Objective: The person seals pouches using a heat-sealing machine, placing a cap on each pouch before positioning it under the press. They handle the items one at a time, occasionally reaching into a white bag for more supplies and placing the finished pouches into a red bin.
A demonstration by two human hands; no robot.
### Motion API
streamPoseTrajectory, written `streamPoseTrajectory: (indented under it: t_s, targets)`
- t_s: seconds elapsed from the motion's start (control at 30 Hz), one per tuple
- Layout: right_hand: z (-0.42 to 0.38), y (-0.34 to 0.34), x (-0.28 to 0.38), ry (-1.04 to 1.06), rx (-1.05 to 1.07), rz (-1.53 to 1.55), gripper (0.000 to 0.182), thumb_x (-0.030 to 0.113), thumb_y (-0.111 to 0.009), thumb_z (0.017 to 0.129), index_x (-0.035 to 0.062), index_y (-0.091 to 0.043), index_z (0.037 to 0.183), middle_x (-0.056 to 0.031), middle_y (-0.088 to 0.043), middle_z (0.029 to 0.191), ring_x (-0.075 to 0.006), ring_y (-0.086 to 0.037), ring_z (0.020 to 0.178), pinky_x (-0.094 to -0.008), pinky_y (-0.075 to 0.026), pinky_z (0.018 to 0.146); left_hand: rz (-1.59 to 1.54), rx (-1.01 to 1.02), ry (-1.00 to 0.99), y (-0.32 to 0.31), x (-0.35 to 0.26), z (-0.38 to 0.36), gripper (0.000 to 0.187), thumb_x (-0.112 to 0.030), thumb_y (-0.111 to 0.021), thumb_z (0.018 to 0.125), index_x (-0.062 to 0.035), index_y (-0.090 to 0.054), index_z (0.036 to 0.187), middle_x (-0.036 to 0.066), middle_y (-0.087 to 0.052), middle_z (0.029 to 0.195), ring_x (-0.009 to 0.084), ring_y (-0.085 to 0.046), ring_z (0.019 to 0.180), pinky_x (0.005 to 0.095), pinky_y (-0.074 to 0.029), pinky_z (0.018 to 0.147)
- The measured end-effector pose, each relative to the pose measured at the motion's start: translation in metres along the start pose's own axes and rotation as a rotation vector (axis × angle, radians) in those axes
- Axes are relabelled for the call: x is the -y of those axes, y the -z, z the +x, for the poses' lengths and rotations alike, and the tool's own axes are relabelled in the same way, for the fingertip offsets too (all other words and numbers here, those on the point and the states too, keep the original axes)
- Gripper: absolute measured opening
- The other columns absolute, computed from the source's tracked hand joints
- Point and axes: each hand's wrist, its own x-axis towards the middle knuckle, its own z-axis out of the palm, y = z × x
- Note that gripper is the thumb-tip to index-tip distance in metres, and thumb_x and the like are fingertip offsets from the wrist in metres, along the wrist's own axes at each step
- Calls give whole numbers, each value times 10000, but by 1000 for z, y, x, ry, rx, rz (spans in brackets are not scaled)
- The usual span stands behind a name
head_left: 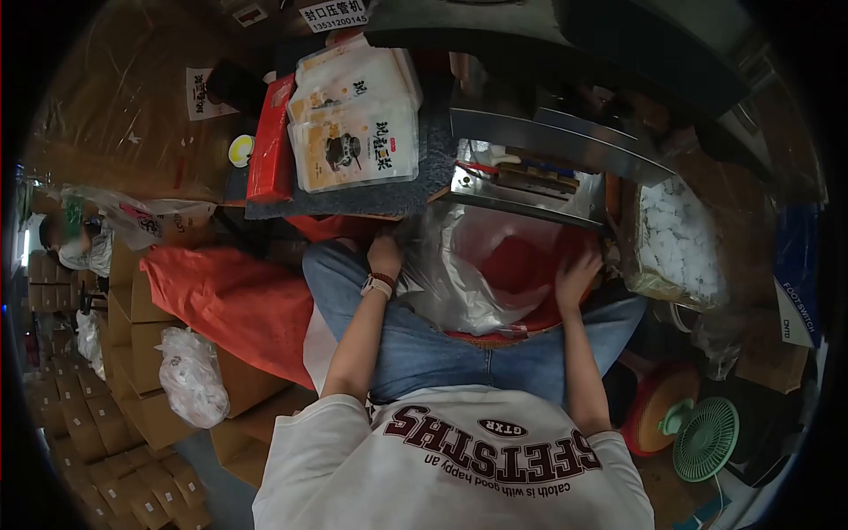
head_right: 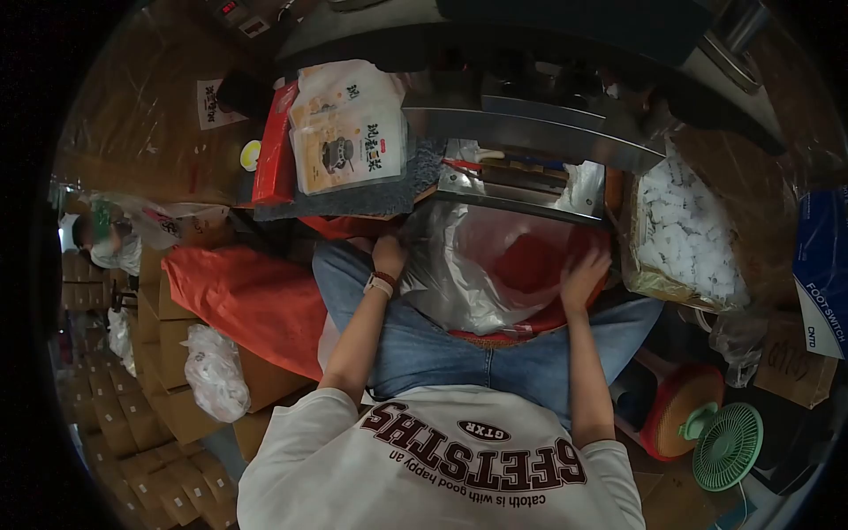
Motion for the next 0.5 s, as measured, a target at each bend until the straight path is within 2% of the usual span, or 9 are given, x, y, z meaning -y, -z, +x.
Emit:
streamPoseTrajectory:
  t_s: [0.03, 0.1, 0.23, 0.27, 0.3, 0.33, 0.37, 0.43, 0.5]
  targets:
    - [-1, 4, 21, 153, 25, 73, 549, 55, -606, 745, 14, -438, 1266, -222, -436, 1278, -432, -391, 1188, -507, -330, 1011, 0, -1, 1, 6, 0, -1, 180, -160, -524, 858, -26, -643, 864, 205, -662, 872, 383, -644, 801, 460, -533, 713]
    - [0, 17, 71, 285, 244, 347, 546, 33, -587, 749, 28, -445, 1277, -199, -441, 1284, -402, -400, 1202, -478, -347, 1013, -66, 45, -41, 33, -9, 2, 154, -174, -561, 852, -41, -640, 845, 198, -653, 791, 376, -638, 728, 454, -526, 658]
    - [3, 15, 155, 758, 496, 367, 544, 39, -573, 762, 60, -462, 1295, -147, -460, 1292, -333, -420, 1216, -437, -358, 1011, 25, 118, -189, 86, -43, -16, 160, -211, -592, 846, -65, -648, 812, 172, -647, 735, 359, -631, 678, 439, -513, 603]
    - [2, 6, 172, 750, 493, 371, 544, 39, -573, 762, 60, -462, 1295, -147, -460, 1292, -333, -420, 1216, -437, -358, 1011, -16, 113, -266, 91, -46, -21, 178, -230, -589, 854, -72, -654, 807, 157, -649, 731, 346, -634, 673, 434, -507, 590]
    - [3, -6, 186, 852, 463, 348, 492, 52, -565, 771, 61, -499, 1259, -130, -479, 1278, -319, -435, 1199, -420, -353, 1015, -59, 103, -345, 94, -48, -22, 196, -250, -586, 862, -79, -660, 801, 142, -651, 727, 332, -637, 669, 429, -501, 576]
    - [4, -18, 193, 955, 434, 321, 444, 65, -557, 780, 62, -535, 1224, -113, -498, 1264, -304, -450, 1182, -403, -348, 1018, -56, 102, -352, 93, -48, -22, 196, -250, -586, 862, -79, -660, 801, 142, -651, 727, 332, -637, 669, 429, -501, 576]
    - [2, -31, 193, 950, 431, 321, 444, 65, -557, 780, 62, -535, 1224, -113, -498, 1264, -304, -450, 1182, -403, -348, 1018, -81, 116, -337, 91, -47, -24, 220, -287, -596, 856, -86, -671, 806, 137, -650, 725, 326, -638, 671, 424, -503, 580]
    - [4, -58, 198, 1063, 518, 252, 333, 104, -575, 748, 57, -621, 1074, -88, -556, 1180, -250, -471, 1147, -375, -357, 986, -102, 114, -332, 90, -46, -22, 246, -325, -606, 849, -94, -681, 812, 132, -648, 723, 319, -639, 674, 418, -505, 583]
    - [7, -62, 199, 1076, 511, 249, 288, 111, -581, 737, 56, -635, 1015, -79, -575, 1132, -239, -483, 1119, -372, -370, 958, -202, 196, -294, 93, -44, -24, 312, -404, -621, 845, -107, -682, 918, 91, -663, 713, 267, -636, 596, 385, -502, 558]
